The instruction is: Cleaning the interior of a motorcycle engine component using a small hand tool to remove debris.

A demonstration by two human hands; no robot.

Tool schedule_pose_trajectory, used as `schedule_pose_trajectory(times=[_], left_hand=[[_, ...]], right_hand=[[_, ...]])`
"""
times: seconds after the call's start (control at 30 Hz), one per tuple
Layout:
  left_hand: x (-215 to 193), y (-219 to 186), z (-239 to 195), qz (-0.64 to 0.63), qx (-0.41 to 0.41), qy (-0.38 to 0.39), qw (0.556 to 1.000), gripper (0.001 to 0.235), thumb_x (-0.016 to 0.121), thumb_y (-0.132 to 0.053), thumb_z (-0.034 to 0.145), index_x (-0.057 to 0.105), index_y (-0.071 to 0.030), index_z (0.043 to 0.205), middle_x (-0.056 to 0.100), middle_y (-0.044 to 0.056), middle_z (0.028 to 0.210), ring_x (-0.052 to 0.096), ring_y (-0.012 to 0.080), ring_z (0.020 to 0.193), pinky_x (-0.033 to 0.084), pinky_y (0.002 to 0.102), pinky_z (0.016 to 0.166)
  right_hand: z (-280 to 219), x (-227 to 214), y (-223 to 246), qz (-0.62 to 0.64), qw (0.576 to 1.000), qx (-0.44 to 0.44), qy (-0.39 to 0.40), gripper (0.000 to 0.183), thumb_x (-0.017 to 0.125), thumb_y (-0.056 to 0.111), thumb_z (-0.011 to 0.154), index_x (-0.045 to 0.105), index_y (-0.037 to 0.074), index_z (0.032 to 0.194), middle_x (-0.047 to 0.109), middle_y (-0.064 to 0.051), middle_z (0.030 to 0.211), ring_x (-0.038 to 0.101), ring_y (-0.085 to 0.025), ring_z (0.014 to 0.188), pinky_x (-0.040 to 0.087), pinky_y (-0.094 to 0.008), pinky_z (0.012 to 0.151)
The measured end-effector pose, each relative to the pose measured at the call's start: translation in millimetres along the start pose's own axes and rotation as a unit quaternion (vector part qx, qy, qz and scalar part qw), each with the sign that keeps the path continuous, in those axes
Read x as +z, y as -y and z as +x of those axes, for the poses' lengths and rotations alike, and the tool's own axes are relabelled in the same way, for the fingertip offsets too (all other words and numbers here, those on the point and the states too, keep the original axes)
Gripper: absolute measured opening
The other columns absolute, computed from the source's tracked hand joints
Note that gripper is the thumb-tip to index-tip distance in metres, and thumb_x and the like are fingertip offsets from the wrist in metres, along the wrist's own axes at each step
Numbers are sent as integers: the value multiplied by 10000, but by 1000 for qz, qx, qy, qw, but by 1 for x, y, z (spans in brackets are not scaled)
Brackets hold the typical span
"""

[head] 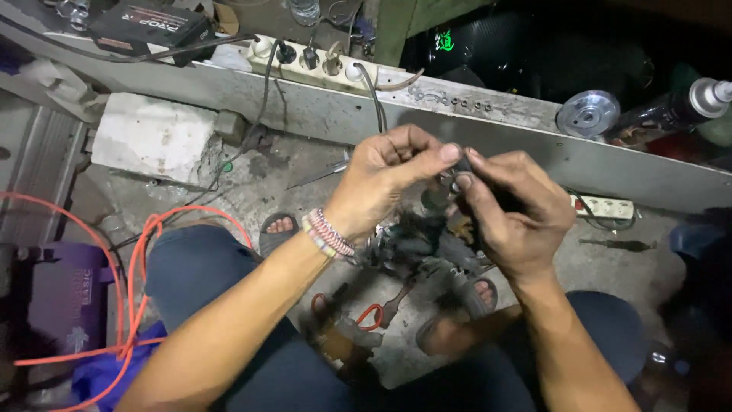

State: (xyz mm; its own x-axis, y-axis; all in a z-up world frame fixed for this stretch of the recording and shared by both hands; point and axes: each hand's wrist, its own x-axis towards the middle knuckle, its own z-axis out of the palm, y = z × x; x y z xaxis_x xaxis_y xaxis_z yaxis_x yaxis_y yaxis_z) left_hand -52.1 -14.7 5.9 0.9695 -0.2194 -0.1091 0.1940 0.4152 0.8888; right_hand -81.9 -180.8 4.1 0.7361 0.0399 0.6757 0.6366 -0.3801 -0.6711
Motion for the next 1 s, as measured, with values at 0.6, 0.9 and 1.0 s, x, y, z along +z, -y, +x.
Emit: schedule_pose_trajectory(times=[0.6,0.9,1.0], left_hand=[[-112,351,-60,378,-297,-274,833,644,907,-119,678,599,-37,1237,677,191,1133,632,395,1188,500,495,1010],[-130,370,-71,390,-266,-281,836,398,780,-70,756,537,-23,1067,665,227,996,672,430,1062,538,492,883],[-156,369,-79,329,-247,-272,870,394,751,-62,752,505,-60,1059,703,188,927,710,386,961,570,488,754]], right_hand=[[6,-61,-2,-33,992,119,-7,131,829,-65,930,794,4,1036,660,-192,746,627,-246,683,466,-369,662],[9,-51,9,-13,988,154,-16,163,865,-44,841,805,30,973,650,-163,686,621,-205,623,481,-349,614],[11,-50,9,-13,985,170,-6,188,874,-30,816,808,41,977,648,-151,684,591,-194,616,477,-341,617]])
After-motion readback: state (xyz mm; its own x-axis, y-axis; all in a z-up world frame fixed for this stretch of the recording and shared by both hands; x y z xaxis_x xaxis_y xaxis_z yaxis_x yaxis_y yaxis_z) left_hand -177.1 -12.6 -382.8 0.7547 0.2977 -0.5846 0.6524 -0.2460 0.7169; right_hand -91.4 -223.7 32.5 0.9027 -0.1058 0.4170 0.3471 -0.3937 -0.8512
